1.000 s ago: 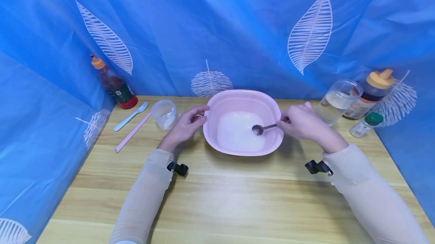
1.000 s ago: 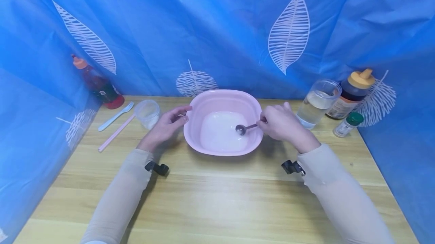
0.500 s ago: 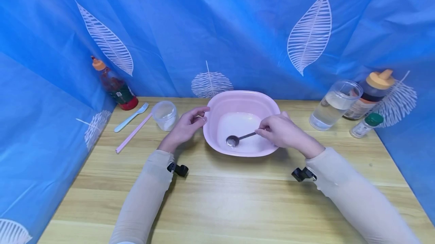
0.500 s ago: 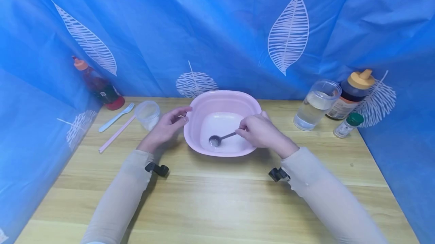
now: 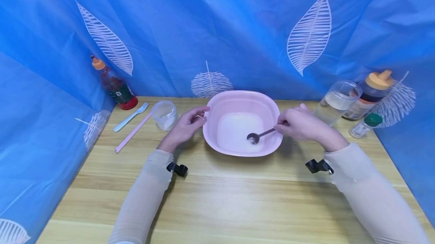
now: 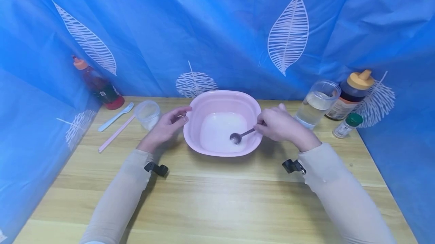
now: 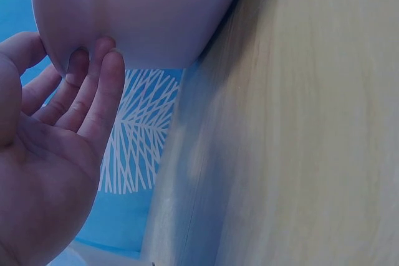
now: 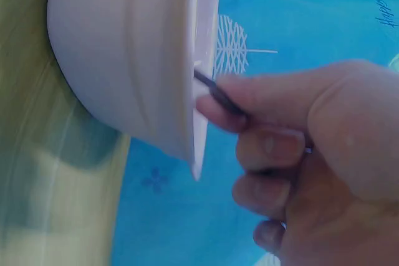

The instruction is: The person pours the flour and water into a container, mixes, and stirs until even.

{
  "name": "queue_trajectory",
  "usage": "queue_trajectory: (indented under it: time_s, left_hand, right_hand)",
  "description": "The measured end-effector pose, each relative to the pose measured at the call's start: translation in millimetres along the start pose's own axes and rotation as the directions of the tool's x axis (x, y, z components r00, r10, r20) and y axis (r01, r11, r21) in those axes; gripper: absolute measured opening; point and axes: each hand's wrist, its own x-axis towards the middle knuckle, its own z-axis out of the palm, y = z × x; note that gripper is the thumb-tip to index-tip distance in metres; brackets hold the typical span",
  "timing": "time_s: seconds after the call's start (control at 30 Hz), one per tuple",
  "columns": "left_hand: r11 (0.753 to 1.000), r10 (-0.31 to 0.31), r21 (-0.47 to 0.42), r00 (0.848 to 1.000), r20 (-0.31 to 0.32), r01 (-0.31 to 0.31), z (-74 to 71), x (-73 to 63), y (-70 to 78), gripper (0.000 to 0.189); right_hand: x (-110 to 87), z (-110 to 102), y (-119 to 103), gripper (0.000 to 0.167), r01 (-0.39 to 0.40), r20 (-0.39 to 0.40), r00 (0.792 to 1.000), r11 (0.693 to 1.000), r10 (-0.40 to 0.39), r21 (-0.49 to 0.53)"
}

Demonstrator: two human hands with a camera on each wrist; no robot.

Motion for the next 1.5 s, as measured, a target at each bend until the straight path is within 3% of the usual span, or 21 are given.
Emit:
queue_trajectory:
  time_s: [0.17, 0.37, 0.6, 0.97, 1.23, 1.5]
  left_hand:
    - [1.0, 0.001, 0.002, 1.0, -0.005, -0.001, 0.7, -1.2, -0.8, 0.046]
    - [1.0, 0.003, 0.002, 1.0, -0.002, -0.003, 2.9, -1.4, -2.6, 0.046]
    - [1.0, -0.001, 0.009, 1.0, -0.004, 0.001, 2.7, 0.7, -3.5, 0.045]
    - [1.0, 0.006, 0.002, 1.0, -0.003, -0.006, 1.9, 0.4, -2.9, 0.045]
    - [1.0, 0.015, 0.008, 1.0, 0.0, -0.015, 0.0, 0.2, -1.2, 0.046]
    - [1.0, 0.016, 0.014, 1.0, -0.002, -0.016, -0.9, 1.2, -2.6, 0.046]
  right_hand:
    - [9.1, 17.3, -8.9, 0.017, 0.052, 0.037, 0.998, 0.994, -0.056, 0.095]
    - [24.3, 36.3, -22.5, 0.018, 0.017, -0.047, 0.999, 0.987, -0.01, 0.161]
    - [28.7, 35.9, -20.3, 0.019, -0.087, -0.154, 0.983, 0.992, 0.102, 0.095]
    - [25.6, 29.0, -1.5, 0.026, -0.196, -0.223, 0.954, 0.979, 0.202, 0.051]
    - [28.7, 23.4, 0.6, 0.031, -0.234, -0.229, 0.935, 0.956, 0.272, 0.179]
    - [37.3, 29.5, -1.1, 0.033, -0.276, -0.171, 0.93, 0.926, 0.324, 0.257]
